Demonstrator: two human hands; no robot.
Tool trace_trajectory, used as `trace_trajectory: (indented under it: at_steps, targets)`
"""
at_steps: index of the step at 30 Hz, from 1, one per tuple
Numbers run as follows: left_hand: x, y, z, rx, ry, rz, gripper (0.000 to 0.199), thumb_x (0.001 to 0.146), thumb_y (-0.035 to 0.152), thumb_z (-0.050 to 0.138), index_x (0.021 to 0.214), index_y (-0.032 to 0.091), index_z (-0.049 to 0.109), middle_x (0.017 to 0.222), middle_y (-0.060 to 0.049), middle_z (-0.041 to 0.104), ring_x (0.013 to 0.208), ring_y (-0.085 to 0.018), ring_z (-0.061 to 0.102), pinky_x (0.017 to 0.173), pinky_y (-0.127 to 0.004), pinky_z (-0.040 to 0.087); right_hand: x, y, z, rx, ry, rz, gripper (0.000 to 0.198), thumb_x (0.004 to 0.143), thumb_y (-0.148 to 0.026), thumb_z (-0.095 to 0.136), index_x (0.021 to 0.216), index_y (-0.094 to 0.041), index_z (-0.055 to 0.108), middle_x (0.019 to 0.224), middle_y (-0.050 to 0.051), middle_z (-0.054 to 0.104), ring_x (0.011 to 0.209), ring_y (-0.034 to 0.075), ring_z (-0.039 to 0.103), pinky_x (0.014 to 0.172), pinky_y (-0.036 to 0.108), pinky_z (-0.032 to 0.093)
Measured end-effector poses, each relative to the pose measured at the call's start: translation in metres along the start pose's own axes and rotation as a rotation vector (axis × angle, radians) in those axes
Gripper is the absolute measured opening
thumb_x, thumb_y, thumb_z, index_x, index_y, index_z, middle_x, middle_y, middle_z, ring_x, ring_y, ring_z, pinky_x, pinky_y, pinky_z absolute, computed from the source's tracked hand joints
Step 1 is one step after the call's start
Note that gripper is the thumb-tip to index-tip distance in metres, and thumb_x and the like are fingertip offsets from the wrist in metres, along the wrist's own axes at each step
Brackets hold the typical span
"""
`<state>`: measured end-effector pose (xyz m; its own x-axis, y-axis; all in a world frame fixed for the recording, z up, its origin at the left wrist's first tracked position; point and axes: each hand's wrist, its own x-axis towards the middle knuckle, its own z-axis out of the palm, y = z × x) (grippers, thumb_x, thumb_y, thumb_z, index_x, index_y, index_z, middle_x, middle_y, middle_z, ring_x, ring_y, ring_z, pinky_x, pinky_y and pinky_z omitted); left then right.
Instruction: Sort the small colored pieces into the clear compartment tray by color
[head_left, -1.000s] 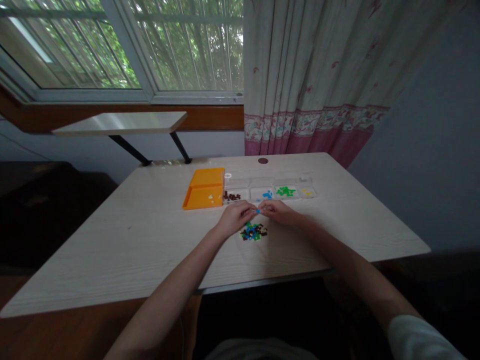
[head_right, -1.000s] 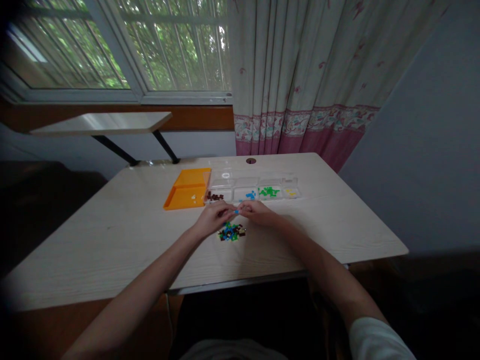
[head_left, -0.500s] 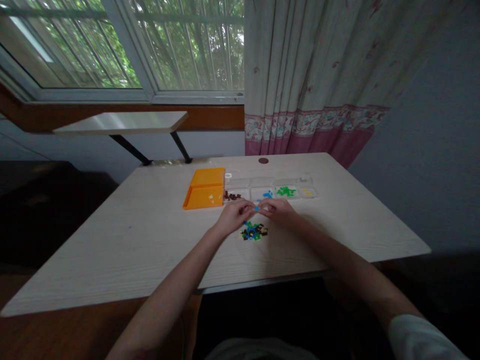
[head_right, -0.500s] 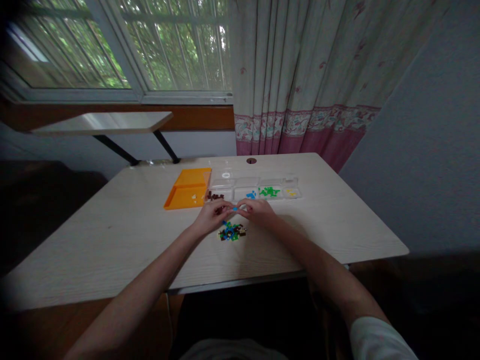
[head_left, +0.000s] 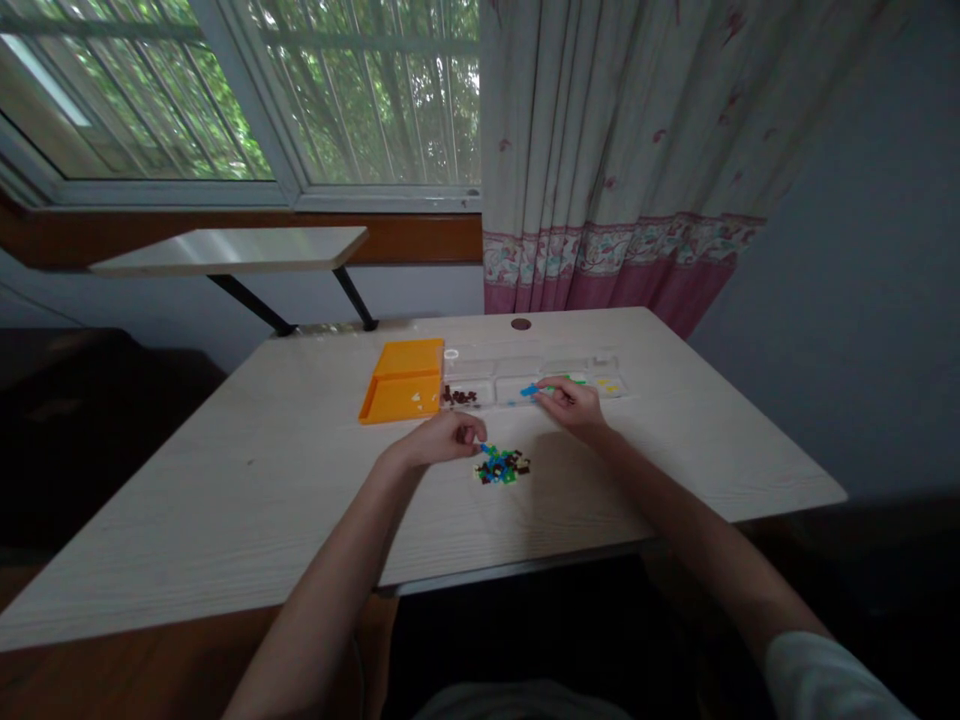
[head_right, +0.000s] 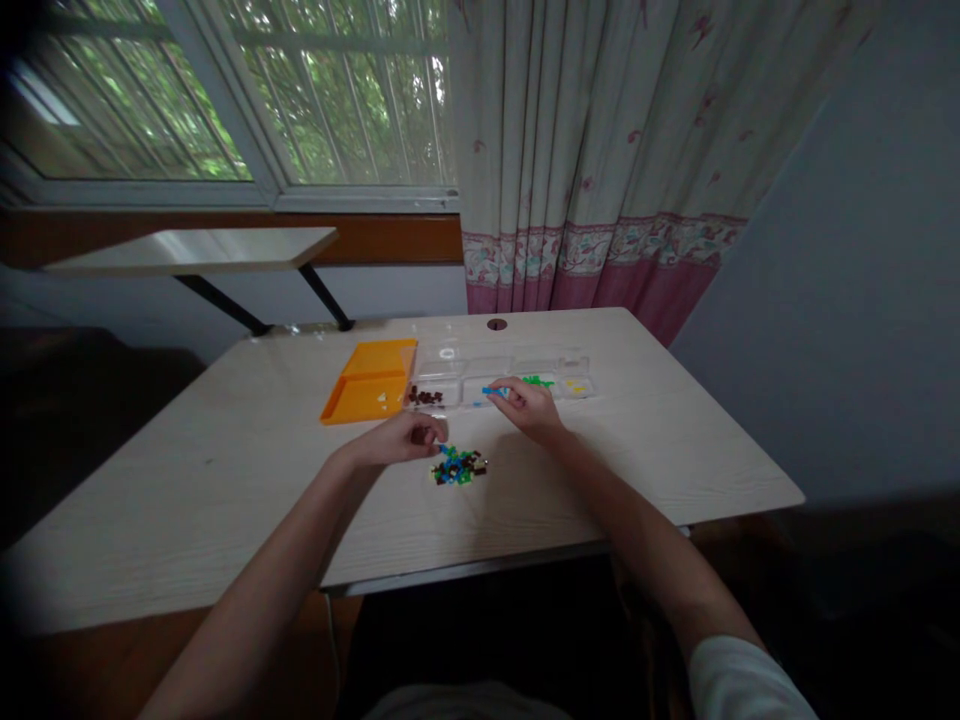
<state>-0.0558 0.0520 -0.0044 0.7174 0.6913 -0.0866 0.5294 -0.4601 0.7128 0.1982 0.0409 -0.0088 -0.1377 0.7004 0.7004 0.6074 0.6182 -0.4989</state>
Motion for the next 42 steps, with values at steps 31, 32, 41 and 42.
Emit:
trace_trajectory:
  at_steps: [31,32,41,42]
  targets:
    - [0.019,0.008,0.024,-0.470,0.200,0.073,0.041,0.075,0.051,0.052,0.078,0.010,0.057,0.064,0.000,0.048,0.057,-0.008,0.040,0.051,-0.019,0.030,-0.012,-0.004,0.020,-0.102,-0.452,-0.062,0.031,0.079,-0.041,0.054,0.102,-0.022,0.063,0.049,-0.004,0.050,0.046,0.009,0.042,0.051,0.019,0.031]
    - [0.019,0.008,0.024,-0.476,0.198,0.070,0.041,0.075,0.051,0.053,0.077,0.010,0.057,0.063,0.001,0.048,0.057,-0.008,0.039,0.050,-0.019,0.029,-0.013,-0.007,0.022,-0.106,-0.444,-0.096,0.030,0.080,-0.042,0.053,0.100,-0.022,0.064,0.050,-0.004,0.051,0.047,0.009,0.043,0.052,0.019,0.032]
    - [0.017,0.007,0.021,-0.426,0.192,0.073,0.034,0.077,0.043,0.053,0.081,0.010,0.060,0.059,0.002,0.046,0.053,-0.006,0.036,0.049,-0.018,0.028,-0.012,-0.009,0.021,-0.126,-0.371,-0.173,0.027,0.083,-0.040,0.049,0.090,-0.021,0.067,0.052,-0.001,0.056,0.050,0.010,0.048,0.056,0.020,0.036]
    - [0.016,0.006,0.020,-0.401,0.199,0.079,0.032,0.077,0.041,0.054,0.083,0.010,0.060,0.059,0.002,0.047,0.053,-0.006,0.037,0.049,-0.018,0.029,-0.011,-0.008,0.020,-0.130,-0.354,-0.150,0.028,0.083,-0.040,0.049,0.090,-0.021,0.068,0.052,-0.001,0.056,0.050,0.010,0.048,0.057,0.021,0.036]
